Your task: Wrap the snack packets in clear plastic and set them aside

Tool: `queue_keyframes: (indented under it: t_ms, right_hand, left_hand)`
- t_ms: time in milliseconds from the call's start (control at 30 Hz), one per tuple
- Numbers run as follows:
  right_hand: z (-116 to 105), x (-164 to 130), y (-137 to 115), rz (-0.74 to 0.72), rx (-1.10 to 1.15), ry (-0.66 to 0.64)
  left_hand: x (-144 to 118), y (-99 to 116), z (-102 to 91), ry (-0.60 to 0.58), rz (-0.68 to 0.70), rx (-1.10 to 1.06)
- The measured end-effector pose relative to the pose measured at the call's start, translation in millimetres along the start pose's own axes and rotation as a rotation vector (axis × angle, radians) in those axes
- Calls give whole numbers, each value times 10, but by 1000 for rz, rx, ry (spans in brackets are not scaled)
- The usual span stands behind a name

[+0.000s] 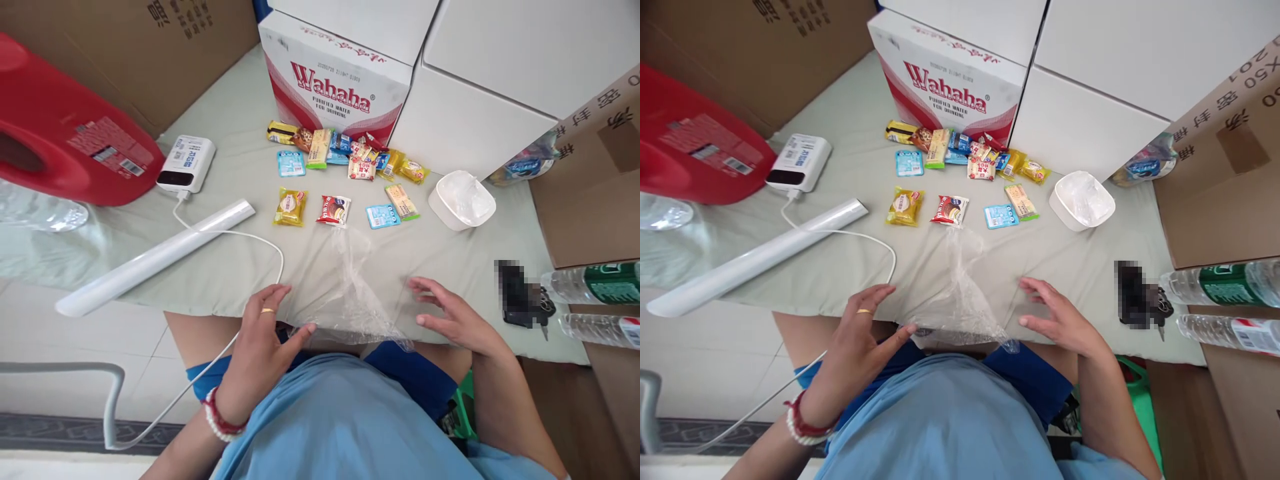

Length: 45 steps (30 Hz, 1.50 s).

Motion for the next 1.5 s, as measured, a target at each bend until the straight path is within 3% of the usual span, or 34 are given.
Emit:
queue_keyframes:
  t_ms: [133, 233, 333, 433, 533, 600, 667, 800, 933, 1067, 1267, 1500]
  right_hand:
    - [396, 522, -379, -173, -218, 101]
    - [621, 811, -550, -206, -279, 321]
    - [532, 875, -489, -168, -204, 529]
    - [279, 769, -229, -93, 3, 638]
    - [135, 658, 70, 4, 257, 586]
    - [114, 613, 199, 52, 339, 521]
    - [107, 592, 252, 83, 300, 464]
    - [49, 628, 210, 95, 122, 436]
    - [-5, 751, 125, 49, 108, 450]
    - [-57, 785, 152, 49, 194, 503]
    - [-176, 634, 367, 56, 353, 585]
    - [-167, 682, 417, -17, 370, 678]
  left_hand:
    - [205, 421, 212, 120, 183, 265]
    - [492, 450, 405, 10, 80, 292]
    - [708, 319, 421, -91, -15, 137]
    - [828, 145, 293, -56, -84, -160]
    - [890, -56, 236, -70, -229, -535]
    - [898, -157, 232, -84, -301, -673]
    - [882, -201, 192, -38, -291, -585]
    - [840, -43, 111, 79, -73, -49]
    - [996, 141, 229, -17, 20, 207]
    - [1293, 65, 311, -127, -90, 21]
    - [1434, -160, 192, -32, -155, -444]
    - [1449, -183, 120, 57, -186, -323]
Point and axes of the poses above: each hand's wrist, its own x-axis towards the middle knuckle, its own z-axis out of the palm, y = z × x, the point moved 4 cm from there along x, towards the middle knuckle, and after that the axes turned 12 degrees about -y, right-handed, at the moved point
